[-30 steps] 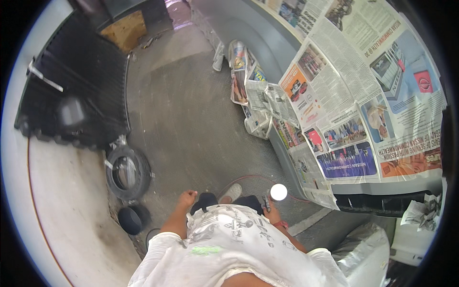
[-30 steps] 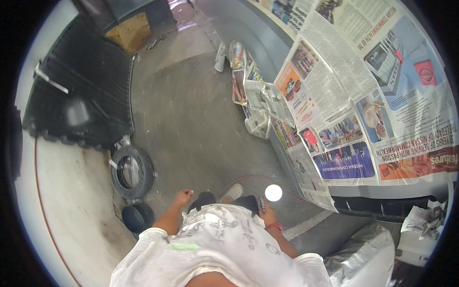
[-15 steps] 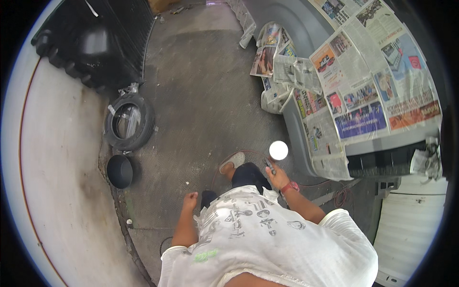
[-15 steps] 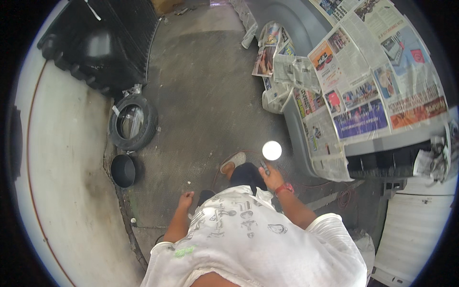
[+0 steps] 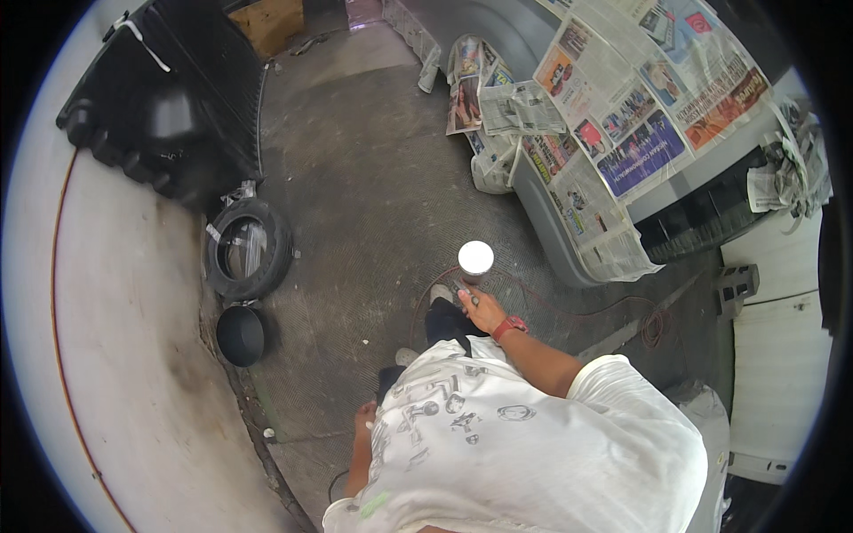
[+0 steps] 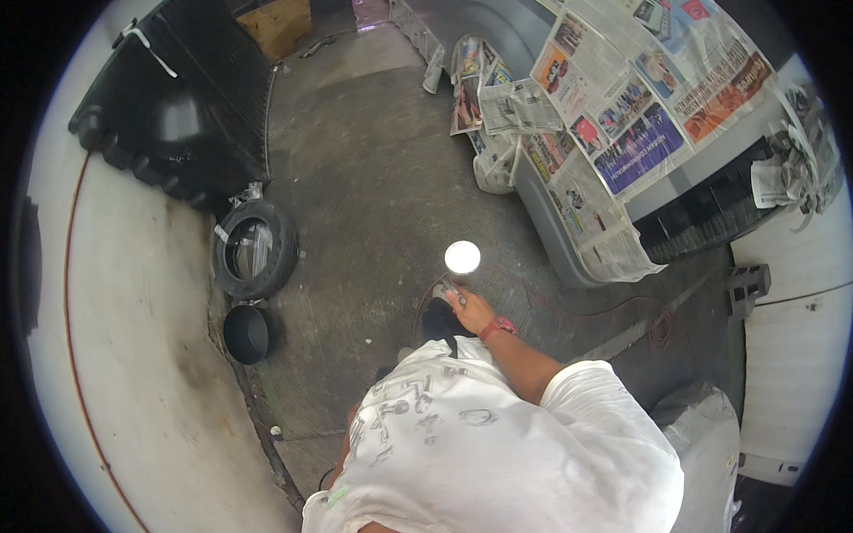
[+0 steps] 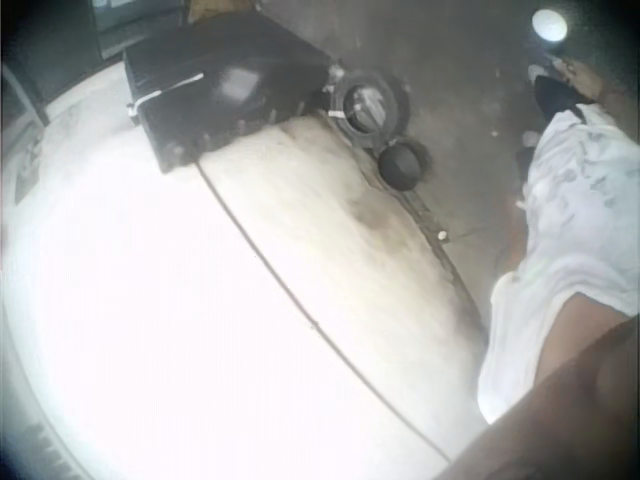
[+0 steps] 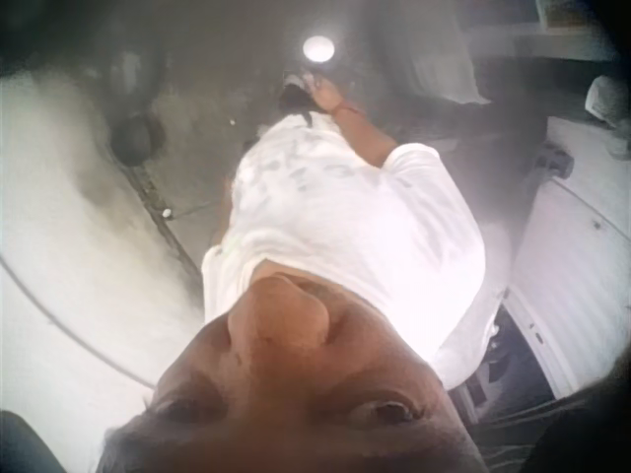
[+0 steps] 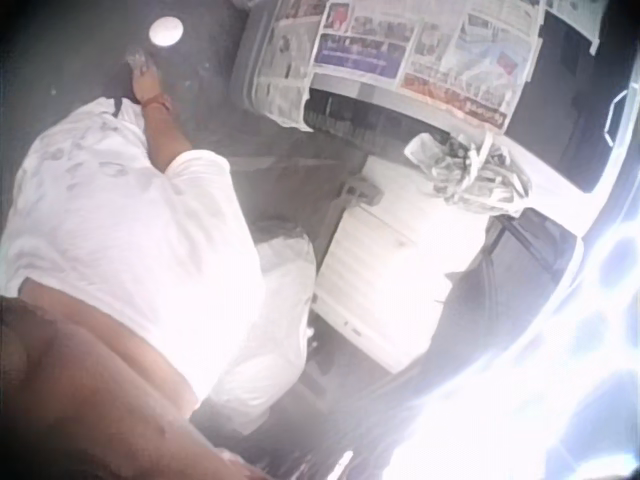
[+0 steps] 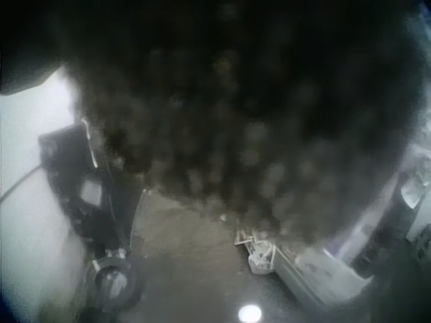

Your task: The person uses a spray gun to apply white paint to a large curved car part, likely a bumper, in a workshop. The person moves around the part to cover different areas and then walks away from the work area.

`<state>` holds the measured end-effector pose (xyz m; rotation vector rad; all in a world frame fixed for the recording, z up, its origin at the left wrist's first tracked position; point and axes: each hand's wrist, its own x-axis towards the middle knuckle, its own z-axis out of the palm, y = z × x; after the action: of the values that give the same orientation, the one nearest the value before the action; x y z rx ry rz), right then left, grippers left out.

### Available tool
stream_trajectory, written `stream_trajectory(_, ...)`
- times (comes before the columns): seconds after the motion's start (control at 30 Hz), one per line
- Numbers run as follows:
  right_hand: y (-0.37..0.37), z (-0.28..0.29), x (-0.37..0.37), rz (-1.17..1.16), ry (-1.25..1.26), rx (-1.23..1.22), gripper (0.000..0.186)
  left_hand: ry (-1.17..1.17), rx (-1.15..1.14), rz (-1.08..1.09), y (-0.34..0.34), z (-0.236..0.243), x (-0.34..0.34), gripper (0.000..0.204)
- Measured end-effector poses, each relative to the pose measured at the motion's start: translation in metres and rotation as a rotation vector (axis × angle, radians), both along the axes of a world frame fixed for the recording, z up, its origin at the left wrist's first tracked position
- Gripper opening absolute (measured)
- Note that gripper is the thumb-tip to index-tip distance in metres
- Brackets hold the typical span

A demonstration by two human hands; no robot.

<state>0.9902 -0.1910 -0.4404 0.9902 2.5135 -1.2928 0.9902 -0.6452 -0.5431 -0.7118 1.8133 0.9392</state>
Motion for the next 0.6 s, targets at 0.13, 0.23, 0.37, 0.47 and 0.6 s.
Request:
stream_trajectory(0.13, 0.013, -0.009, 0.011, -0.061, 0.057, 0.074, 0.067, 0.076, -0.118, -0.114, 0.007, 0.022, -0.007, 0.052)
stream_trajectory(0.23, 0.031, -0.014, 0.016, -0.123, 0.02, -0.012, 0.068, 0.1, -0.077, -0.02, -0.013, -0.008, -0.011, 0.05)
stream_trajectory(0.37, 0.059, -0.016, 0.036, -0.163, -0.053, -0.015, 0.067, 0.062, -0.034, 0.049, -0.011, -0.032, -0.03, 0.047)
stream_trajectory(0.47, 0.081, -0.041, 0.06, -0.213, 0.036, 0.042, 0.066, 0.066, -0.037, -0.12, 0.027, -0.025, -0.05, 0.046)
stream_trajectory(0.6, 0.114, -0.053, 0.08, -0.274, -0.031, -0.035, 0.066, 0.135, -0.113, -0.424, 0.104, 0.002, -0.084, 0.045)
